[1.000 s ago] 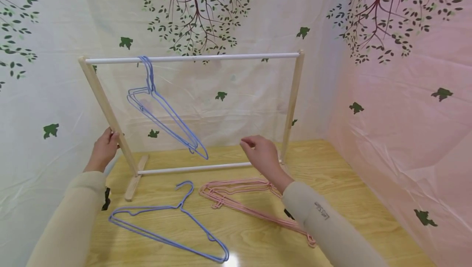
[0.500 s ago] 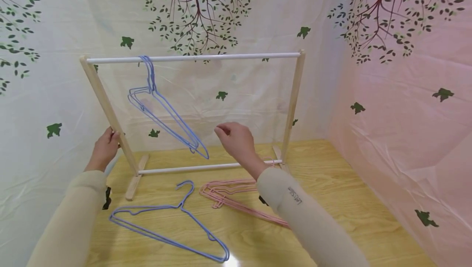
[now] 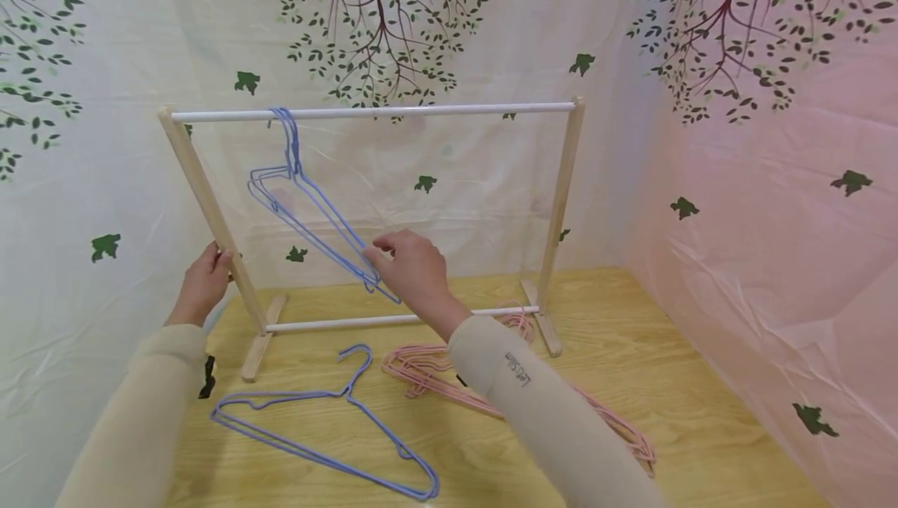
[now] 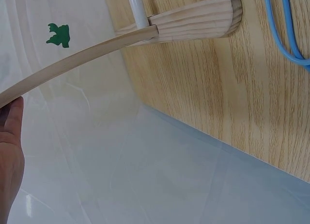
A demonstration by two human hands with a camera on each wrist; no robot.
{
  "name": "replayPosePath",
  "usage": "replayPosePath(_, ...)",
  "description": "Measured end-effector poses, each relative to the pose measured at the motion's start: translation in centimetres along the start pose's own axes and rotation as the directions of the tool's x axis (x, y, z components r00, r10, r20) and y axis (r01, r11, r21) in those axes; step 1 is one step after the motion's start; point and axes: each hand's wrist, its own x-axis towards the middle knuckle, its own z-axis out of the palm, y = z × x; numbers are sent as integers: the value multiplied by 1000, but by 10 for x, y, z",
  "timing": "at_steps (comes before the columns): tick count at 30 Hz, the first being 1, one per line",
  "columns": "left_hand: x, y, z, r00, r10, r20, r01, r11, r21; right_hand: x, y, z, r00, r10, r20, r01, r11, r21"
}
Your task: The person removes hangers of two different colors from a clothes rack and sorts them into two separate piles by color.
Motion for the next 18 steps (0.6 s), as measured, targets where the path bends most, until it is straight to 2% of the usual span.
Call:
replayPosePath(4,0,0,0,1000,9,-11,-9,1000,17,0,0,8,1000,-10,-17,9,999,-38)
replayPosePath(8,-1,1,0,1000,15,-16,-15,1000,25,-1,2,12,996,-43,-78,41,999,-33)
replayPosePath(15,-1,1,0,1000,16,-15,-16,1000,27,0,4,14,970,-55,-238,78,993,90)
replayPosePath(18,-2,1,0,1000,6,-7,-6,1000,27,2,3,13,958,-50,-282,90,987,132)
